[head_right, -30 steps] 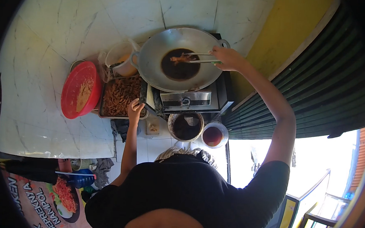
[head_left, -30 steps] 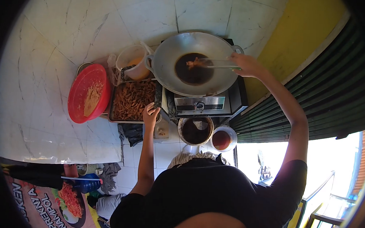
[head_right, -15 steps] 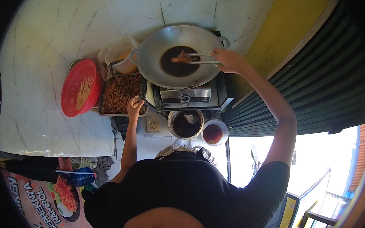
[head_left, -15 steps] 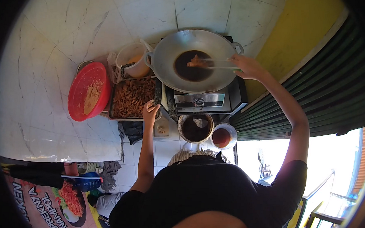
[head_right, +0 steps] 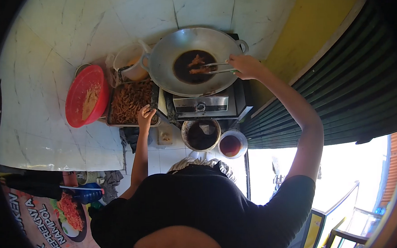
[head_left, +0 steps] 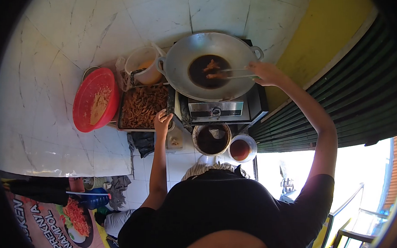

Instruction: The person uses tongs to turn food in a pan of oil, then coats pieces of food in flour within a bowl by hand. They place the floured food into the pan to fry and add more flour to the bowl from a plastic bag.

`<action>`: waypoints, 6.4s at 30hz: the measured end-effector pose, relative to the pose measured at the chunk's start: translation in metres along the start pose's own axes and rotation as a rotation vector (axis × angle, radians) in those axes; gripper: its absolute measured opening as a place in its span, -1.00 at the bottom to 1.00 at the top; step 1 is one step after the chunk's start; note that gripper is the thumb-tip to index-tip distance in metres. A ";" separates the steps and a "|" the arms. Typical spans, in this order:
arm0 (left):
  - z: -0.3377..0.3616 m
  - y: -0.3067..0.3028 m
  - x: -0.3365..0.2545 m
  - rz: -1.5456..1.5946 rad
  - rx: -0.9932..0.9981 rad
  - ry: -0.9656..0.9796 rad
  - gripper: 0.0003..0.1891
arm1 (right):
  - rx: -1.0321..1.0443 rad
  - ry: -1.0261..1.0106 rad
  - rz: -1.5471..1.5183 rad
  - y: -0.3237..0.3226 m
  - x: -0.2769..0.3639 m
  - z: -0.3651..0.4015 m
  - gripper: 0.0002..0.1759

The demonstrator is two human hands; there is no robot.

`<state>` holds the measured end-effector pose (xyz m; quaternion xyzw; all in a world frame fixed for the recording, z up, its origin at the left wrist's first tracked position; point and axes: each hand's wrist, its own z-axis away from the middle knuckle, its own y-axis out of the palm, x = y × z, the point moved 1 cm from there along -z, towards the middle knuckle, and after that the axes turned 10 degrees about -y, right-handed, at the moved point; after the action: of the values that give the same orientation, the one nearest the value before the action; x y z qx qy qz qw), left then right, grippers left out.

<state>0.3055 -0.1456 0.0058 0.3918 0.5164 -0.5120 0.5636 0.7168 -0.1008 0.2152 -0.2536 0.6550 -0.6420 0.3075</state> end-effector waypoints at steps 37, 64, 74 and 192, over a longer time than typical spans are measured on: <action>-0.002 -0.002 0.001 -0.010 -0.001 -0.048 -0.48 | -0.133 0.007 0.032 -0.012 -0.001 -0.013 -0.53; 0.083 -0.043 0.145 -0.052 -0.228 -0.148 -0.61 | -0.117 -0.212 0.026 -0.085 0.031 -0.116 -0.49; 0.335 -0.100 0.354 -0.375 -0.425 -0.828 -0.68 | -0.090 -0.715 0.011 -0.040 0.107 -0.293 -0.53; -0.007 0.004 -0.007 -0.104 -0.009 0.129 -0.55 | 0.160 0.023 0.257 0.045 -0.024 -0.044 -0.62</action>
<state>0.3087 -0.1367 0.0108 0.3939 0.5738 -0.5119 0.5035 0.7039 -0.0515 0.1712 -0.1351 0.6323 -0.6504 0.3988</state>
